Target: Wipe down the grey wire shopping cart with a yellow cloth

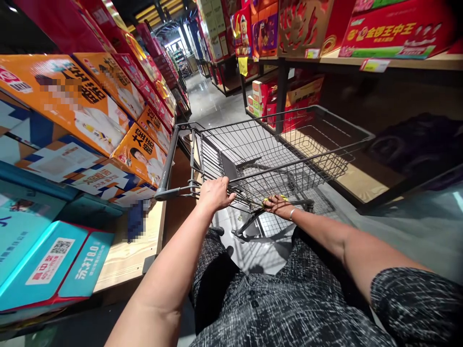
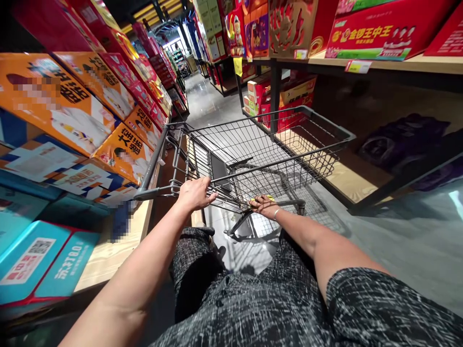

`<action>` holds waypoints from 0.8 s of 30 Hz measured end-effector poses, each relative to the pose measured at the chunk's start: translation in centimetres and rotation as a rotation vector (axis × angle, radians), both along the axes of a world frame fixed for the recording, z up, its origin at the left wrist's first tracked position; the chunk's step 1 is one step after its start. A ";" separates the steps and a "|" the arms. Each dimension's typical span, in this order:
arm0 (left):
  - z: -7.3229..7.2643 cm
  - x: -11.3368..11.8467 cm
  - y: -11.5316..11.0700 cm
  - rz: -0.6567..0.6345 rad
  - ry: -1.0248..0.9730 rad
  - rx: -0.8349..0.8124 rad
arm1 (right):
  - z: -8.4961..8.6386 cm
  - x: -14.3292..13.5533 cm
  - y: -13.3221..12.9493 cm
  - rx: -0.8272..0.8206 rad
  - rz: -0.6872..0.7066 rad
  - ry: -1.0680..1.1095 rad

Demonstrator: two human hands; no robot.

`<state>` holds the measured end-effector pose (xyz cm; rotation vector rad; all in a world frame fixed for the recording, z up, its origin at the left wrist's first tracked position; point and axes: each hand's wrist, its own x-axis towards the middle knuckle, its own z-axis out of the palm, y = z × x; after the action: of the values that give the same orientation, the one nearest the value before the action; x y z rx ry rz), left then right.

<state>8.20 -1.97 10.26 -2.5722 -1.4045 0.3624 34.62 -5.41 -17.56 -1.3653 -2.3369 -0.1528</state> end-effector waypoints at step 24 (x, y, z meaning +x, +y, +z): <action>-1.2 -0.2 1.2 0.003 -0.154 -0.007 | 8.5 -3.7 1.2 0.389 0.101 -0.065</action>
<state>7.95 -0.72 9.05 -2.6530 -1.4590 0.1731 30.94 -4.21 -9.06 -1.0637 -2.2671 -0.5945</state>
